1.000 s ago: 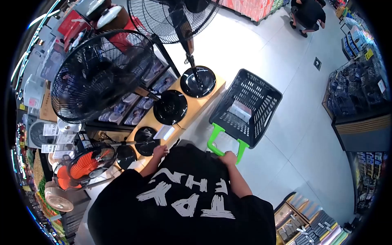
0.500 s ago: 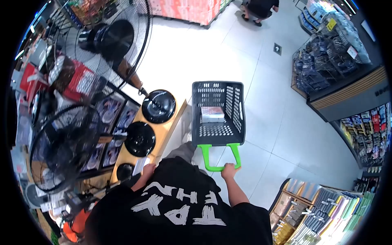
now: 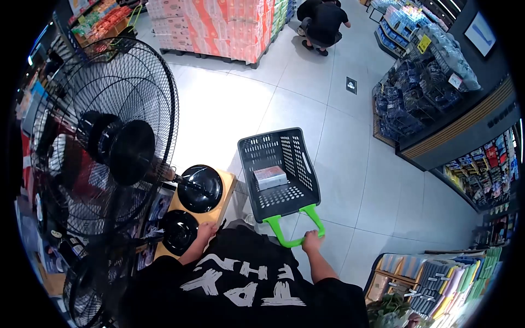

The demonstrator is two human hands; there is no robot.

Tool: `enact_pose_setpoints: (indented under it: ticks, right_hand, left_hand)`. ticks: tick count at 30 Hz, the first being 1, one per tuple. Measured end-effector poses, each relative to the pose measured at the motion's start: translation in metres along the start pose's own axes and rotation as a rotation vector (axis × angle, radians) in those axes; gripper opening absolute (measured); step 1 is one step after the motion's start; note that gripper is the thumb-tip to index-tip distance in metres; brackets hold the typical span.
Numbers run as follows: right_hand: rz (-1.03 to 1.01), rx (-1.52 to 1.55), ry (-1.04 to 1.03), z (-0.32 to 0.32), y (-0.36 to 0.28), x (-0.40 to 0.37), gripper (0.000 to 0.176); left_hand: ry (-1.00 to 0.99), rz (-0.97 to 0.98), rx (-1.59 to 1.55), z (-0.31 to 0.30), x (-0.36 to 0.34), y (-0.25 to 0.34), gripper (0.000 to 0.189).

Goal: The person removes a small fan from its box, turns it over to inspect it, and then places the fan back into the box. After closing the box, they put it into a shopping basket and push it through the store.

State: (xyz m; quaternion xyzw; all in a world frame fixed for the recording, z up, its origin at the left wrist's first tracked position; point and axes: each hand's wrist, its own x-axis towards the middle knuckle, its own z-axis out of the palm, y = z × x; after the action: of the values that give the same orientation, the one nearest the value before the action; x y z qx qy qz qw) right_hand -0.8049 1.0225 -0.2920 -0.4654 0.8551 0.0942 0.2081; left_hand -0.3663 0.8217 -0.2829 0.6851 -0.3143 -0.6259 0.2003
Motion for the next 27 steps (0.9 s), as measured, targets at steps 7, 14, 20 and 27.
enact_pose_setpoints:
  ticks: [7, 14, 20, 27]
  right_hand:
    - [-0.059, -0.007, -0.012, -0.038, -0.010, 0.093, 0.020]
    - [-0.147, -0.058, -0.077, -0.085, -0.030, 0.181, 0.020]
    - [-0.273, -0.157, 0.018, -0.111, -0.030, 0.284, 0.019]
    - [-0.477, -0.230, 0.085, -0.172, -0.044, 0.404, 0.016]
  left_hand:
    - [0.092, -0.098, -0.083, 0.003, 0.018, 0.024, 0.023]
    - [0.170, -0.190, -0.117, 0.005, 0.047, 0.023, 0.016]
    - [0.081, -0.246, -0.522, 0.033, 0.098, 0.030, 0.017]
    - [0.258, -0.173, -0.677, 0.110, 0.140, 0.058, 0.017]
